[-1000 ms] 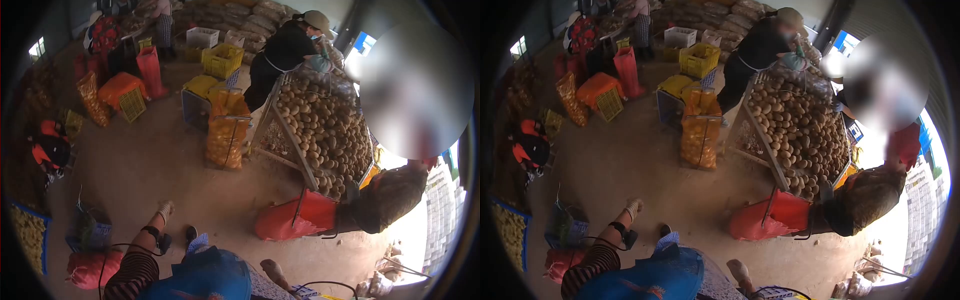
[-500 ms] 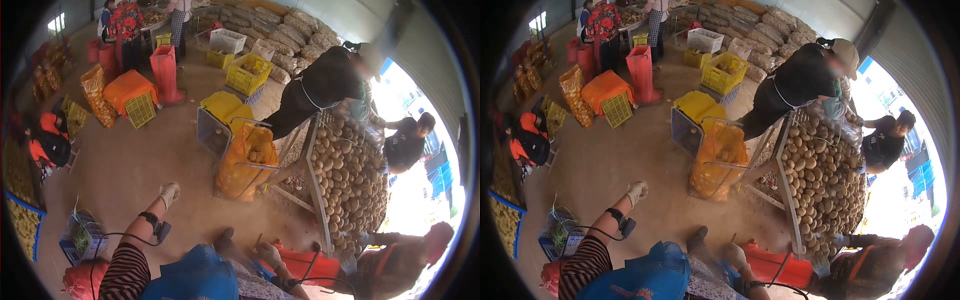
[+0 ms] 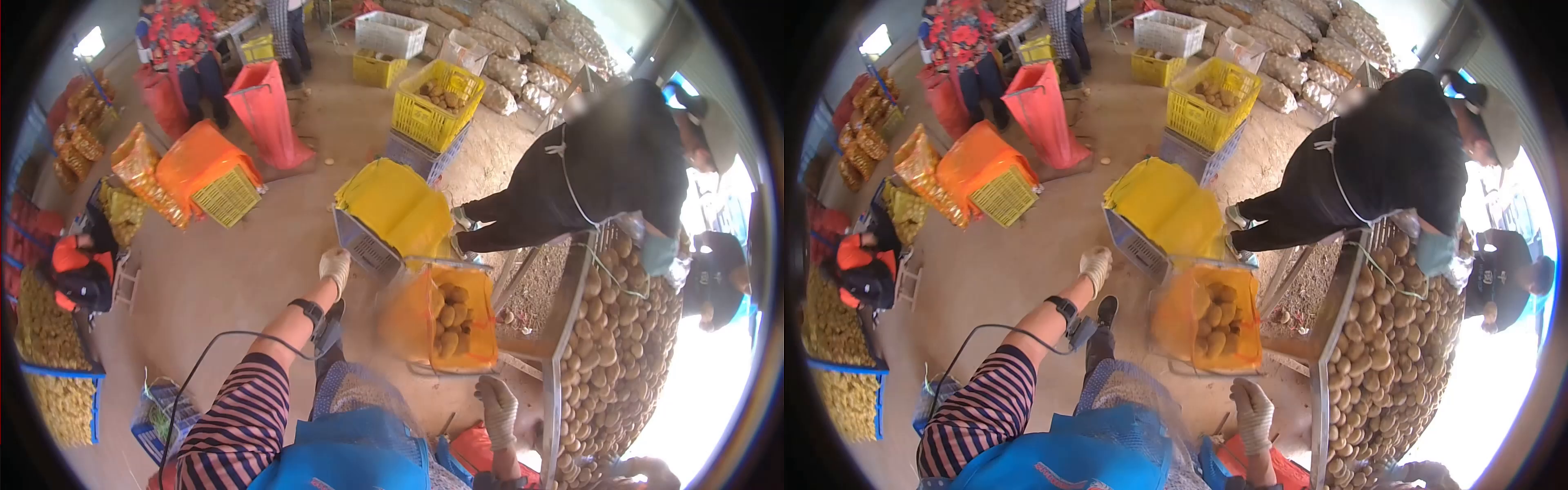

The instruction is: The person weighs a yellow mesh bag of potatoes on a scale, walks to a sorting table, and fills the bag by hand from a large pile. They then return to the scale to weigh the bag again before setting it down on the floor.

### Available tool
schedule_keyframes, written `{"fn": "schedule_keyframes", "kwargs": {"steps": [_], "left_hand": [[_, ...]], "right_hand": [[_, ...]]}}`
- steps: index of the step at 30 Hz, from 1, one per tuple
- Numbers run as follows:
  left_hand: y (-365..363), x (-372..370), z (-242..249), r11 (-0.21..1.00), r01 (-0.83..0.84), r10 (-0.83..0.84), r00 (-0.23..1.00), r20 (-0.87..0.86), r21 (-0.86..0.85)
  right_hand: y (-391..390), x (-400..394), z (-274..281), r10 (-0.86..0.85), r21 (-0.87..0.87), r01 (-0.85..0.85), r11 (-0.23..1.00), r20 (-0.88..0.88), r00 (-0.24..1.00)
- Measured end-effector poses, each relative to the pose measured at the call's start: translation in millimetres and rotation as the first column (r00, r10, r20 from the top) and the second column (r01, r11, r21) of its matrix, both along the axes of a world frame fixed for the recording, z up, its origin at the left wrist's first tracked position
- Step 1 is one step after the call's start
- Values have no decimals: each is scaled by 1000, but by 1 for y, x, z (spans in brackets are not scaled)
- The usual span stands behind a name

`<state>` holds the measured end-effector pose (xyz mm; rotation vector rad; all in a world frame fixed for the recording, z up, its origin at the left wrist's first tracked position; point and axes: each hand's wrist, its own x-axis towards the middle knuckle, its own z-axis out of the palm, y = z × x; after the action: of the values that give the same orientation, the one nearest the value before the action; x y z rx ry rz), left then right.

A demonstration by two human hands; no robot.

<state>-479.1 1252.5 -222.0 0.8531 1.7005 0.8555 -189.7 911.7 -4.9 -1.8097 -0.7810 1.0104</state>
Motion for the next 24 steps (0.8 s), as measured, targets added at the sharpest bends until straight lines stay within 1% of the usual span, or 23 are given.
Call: {"fn": "schedule_keyframes", "kwargs": {"steps": [1, 2, 3, 4, 5, 6, 7, 9, 10, 11, 12, 13, 14, 15, 16, 17, 18, 19, 20, 21, 22, 23, 24], "left_hand": [[34, 3, -7, 992, 36, -8, 976, -218, 124], [70, 3, -16, 997, 68, -56, 956, -288, 30], [109, 5, 5, 994, 98, -112, 930, -351, -56], [145, 7, -4, 989, 122, -142, 935, -326, -83], [172, 7, -23, 994, 103, -103, 900, -423, -23], [192, 10, -40, 996, 84, -53, 856, -515, 37], [208, 16, -51, 996, 92, -82, 865, -496, -4], [237, 24, -60, 981, -7, -119, 763, -636, -192], [243, 19, -62, 977, -3, -136, 764, -631, -215], [244, 13, -63, 969, 120, -227, 779, -584, -216], [243, 6, -60, 948, 242, -316, 782, -538, -206], [237, 4, -55, 943, 249, -330, 778, -535, -220], [226, 6, -46, 917, 397, -295, 726, -621, 28], [215, 8, -35, 803, 535, -233, 686, -689, 261], [208, 10, -18, 742, 578, -236, 700, -674, 340], [202, 13, -2, 670, 613, -245, 715, -654, 419], [199, 17, 9, 658, 626, -264, 712, -651, 418], [197, 20, 18, 585, 657, -294, 718, -631, 475], [194, 21, 24, 510, 677, -323, 722, -611, 531], [193, 23, 26, 501, 682, -333, 720, -609, 533], [192, 25, 29, 461, 684, -336, 724, -602, 565], [192, 26, 31, 422, 681, -337, 730, -594, 598], [192, 27, 33, 408, 688, -340, 724, -600, 600]], "right_hand": [[23, -7, 9, -8, -5, 8, 1000, 29, 1000], [48, -13, 19, 81, -48, -72, 996, 197, 977], [80, -22, 15, 60, -65, -47, 997, 217, 974], [106, -35, 11, 26, -68, -13, 998, 199, 980], [132, -45, 8, 3, -84, 14, 996, 187, 982], [163, -55, 4, 74, -138, -38, 990, 267, 961], [194, -65, 0, 78, -181, -27, 983, 282, 956], [265, -84, -11, 312, -218, -260, 941, 252, 916], [303, -91, -13, 430, -234, -370, 899, 309, 848], [343, -99, -16, 538, -253, -475, 843, 357, 764], [379, -108, -24, 577, -248, -521, 817, 329, 747], [410, -115, -36, 611, -238, -562, 792, 304, 731], [429, -109, -74, 718, -300, -675, 674, 481, 503], [444, -104, -107, 757, -391, -745, 541, 613, 228], [469, -110, -112, 693, -309, -625, 717, 420, 586], [494, -116, -116, 491, -282, -435, 855, 175, 853], [523, -122, -105, 333, -408, -281, 869, 61, 941], [545, -129, -92, 145, -537, -139, 832, -33, 989], [553, -128, -102, 126, -541, -124, 832, -32, 991], [558, -123, -119, 61, -525, -75, 848, -43, 997], [560, -119, -130, 0, -509, -27, 861, -54, 999], [559, -114, -138, -8, -509, -18, 860, -49, 999], [558, -109, -142, -38, -452, 6, 892, -62, 997]]}}
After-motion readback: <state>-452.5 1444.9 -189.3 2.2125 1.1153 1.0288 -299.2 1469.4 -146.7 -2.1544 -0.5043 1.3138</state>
